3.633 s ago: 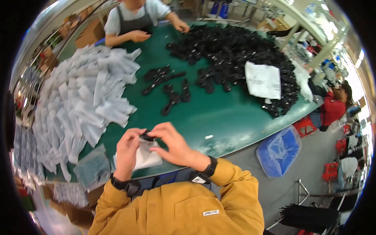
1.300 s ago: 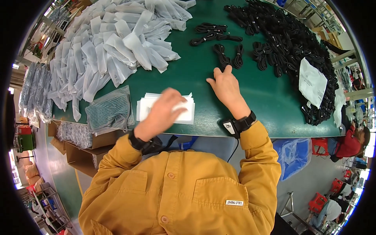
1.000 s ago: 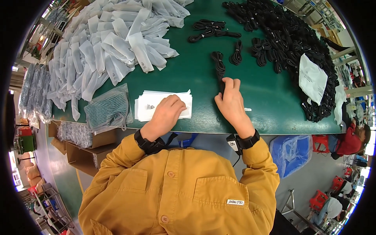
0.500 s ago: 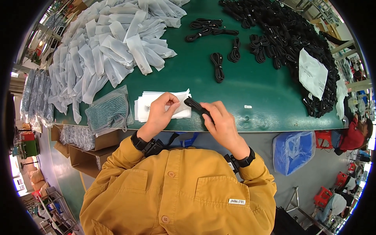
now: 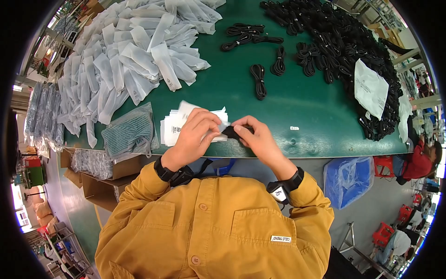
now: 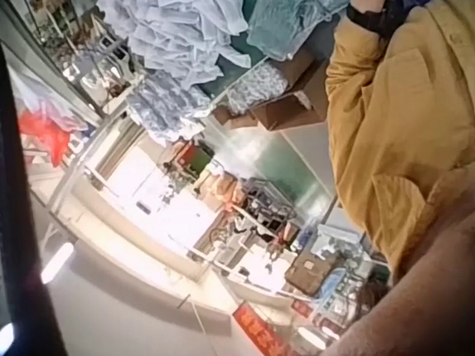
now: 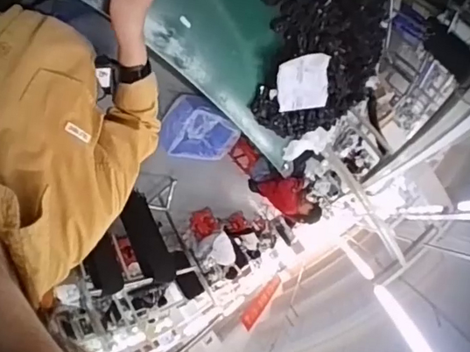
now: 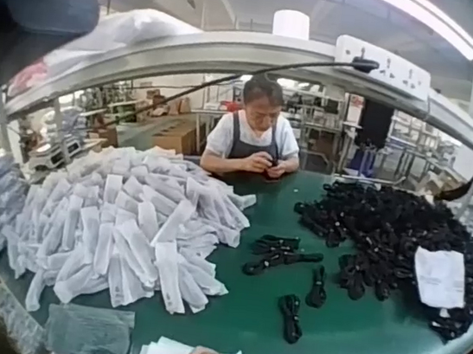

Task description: The person picks up a black cable and a white plastic bag, slides the cable into the bag, and places the packaged item onto a pile of similar bags, repeating the process several times.

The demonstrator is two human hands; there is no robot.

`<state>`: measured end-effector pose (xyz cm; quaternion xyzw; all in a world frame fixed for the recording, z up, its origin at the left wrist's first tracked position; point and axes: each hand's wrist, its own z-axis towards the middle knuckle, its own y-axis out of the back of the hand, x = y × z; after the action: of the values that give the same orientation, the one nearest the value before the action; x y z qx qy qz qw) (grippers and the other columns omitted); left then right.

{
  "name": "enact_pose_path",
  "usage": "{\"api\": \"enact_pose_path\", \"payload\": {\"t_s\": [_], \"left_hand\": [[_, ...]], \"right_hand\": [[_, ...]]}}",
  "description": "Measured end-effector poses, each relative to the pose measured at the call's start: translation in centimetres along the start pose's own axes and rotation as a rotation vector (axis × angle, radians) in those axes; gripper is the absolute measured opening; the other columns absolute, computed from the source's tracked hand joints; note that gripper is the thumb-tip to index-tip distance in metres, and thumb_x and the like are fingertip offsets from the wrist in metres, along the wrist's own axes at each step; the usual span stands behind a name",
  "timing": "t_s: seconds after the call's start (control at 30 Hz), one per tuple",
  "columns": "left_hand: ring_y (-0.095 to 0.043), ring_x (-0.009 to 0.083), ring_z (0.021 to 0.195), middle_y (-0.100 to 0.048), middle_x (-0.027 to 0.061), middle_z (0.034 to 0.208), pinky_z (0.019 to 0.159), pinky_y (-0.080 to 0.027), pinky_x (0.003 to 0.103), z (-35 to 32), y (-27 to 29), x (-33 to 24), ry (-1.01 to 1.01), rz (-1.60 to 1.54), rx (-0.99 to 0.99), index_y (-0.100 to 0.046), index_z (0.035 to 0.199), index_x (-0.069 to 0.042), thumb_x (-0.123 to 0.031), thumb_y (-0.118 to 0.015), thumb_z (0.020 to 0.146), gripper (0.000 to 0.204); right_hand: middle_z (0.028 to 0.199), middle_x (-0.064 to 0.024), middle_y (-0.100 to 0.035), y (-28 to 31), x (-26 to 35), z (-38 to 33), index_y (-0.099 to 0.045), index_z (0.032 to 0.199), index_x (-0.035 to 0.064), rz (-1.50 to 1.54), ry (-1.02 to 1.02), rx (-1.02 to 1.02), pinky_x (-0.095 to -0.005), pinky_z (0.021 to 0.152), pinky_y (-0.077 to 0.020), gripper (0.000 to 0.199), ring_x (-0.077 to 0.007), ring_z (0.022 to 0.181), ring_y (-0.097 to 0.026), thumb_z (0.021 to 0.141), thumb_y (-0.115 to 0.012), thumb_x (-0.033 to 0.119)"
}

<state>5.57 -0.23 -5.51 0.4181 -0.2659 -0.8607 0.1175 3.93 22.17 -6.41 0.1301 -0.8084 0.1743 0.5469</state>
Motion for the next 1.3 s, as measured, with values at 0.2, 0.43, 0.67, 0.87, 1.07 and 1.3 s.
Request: {"api": "enact_pose_path", "payload": {"t_s": [0.2, 0.43, 0.67, 0.87, 1.07, 1.3], "left_hand": [[-0.055, 0.0244, 0.101, -0.062, 0.0073, 0.106, 0.088, -0.045, 0.036, 1.1, 0.8, -0.6, 0.223, -0.19, -0.128, -0.056, 0.089, -0.004, -0.002, -0.066, 0.084, 0.012], [-0.056, 0.0099, 0.093, -0.062, 0.0014, 0.102, 0.082, -0.048, 0.028, 4.1, 4.9, 2.8, 0.556, -1.017, -0.441, -0.061, 0.099, -0.004, -0.014, -0.06, 0.097, 0.011], [-0.059, 0.0158, 0.09, -0.063, 0.0051, 0.099, 0.08, -0.047, 0.03, 5.1, 8.3, 2.7, 0.255, 0.195, -0.597, -0.063, 0.104, -0.003, -0.011, -0.063, 0.091, 0.015], [-0.057, 0.025, 0.085, -0.057, 0.0087, 0.09, 0.073, -0.048, 0.035, -0.8, -0.8, 2.1, 0.162, 0.09, 0.005, -0.061, 0.092, -0.001, -0.004, -0.067, 0.084, 0.011], [-0.057, 0.0319, 0.081, -0.057, 0.0115, 0.085, 0.069, -0.047, 0.039, -1.6, -2.4, 2.3, 0.17, 0.236, 0.007, -0.059, 0.088, -0.002, -0.002, -0.066, 0.081, 0.009], [-0.059, 0.0274, 0.075, -0.06, 0.0127, 0.084, 0.071, -0.048, 0.034, -2.1, -2.5, 2.4, 0.379, 0.028, -0.078, -0.058, 0.092, 0.001, -0.003, -0.063, 0.087, 0.008]], "right_hand": [[0.105, -0.0093, -0.054, -2.3, 2.7, 0.2, -0.06, 0.114, -0.0009, -0.537, 0.824, -0.036, -0.0245, 0.069, -0.0455, 0.027, -0.0135, 0.077, -0.055, 0.088, -0.065, 0.002], [0.114, -0.012, -0.054, -1.9, 5.8, 1.9, -0.064, 0.114, 0.0044, -0.675, 0.933, -0.25, -0.0272, 0.069, -0.0476, 0.029, -0.0166, 0.079, -0.058, 0.085, -0.063, -0.002], [0.119, -0.0156, -0.055, 6.0, 3.2, 7.1, -0.065, 0.113, 0.0022, -1.342, 0.806, -0.401, -0.039, 0.071, -0.0527, 0.037, -0.0316, 0.082, -0.062, 0.079, -0.055, -0.011], [0.116, -0.0148, -0.055, 4.0, 3.7, 5.2, -0.066, 0.108, 0.0008, -1.375, 0.603, -0.235, -0.0401, 0.074, -0.0527, 0.038, -0.033, 0.09, -0.061, 0.074, -0.054, -0.012], [0.109, -0.0127, -0.057, 4.1, 4.0, 3.3, -0.064, 0.108, 0.0011, -1.634, 0.856, -0.297, -0.0375, 0.076, -0.0511, 0.033, -0.0283, 0.102, -0.058, 0.078, -0.056, -0.007], [0.105, -0.0112, -0.063, 4.5, 2.1, 1.4, -0.059, 0.12, 0.0025, -1.216, 0.548, -0.196, -0.0339, 0.072, -0.0509, 0.034, -0.0244, 0.089, -0.061, 0.087, -0.059, 0.001]]}}
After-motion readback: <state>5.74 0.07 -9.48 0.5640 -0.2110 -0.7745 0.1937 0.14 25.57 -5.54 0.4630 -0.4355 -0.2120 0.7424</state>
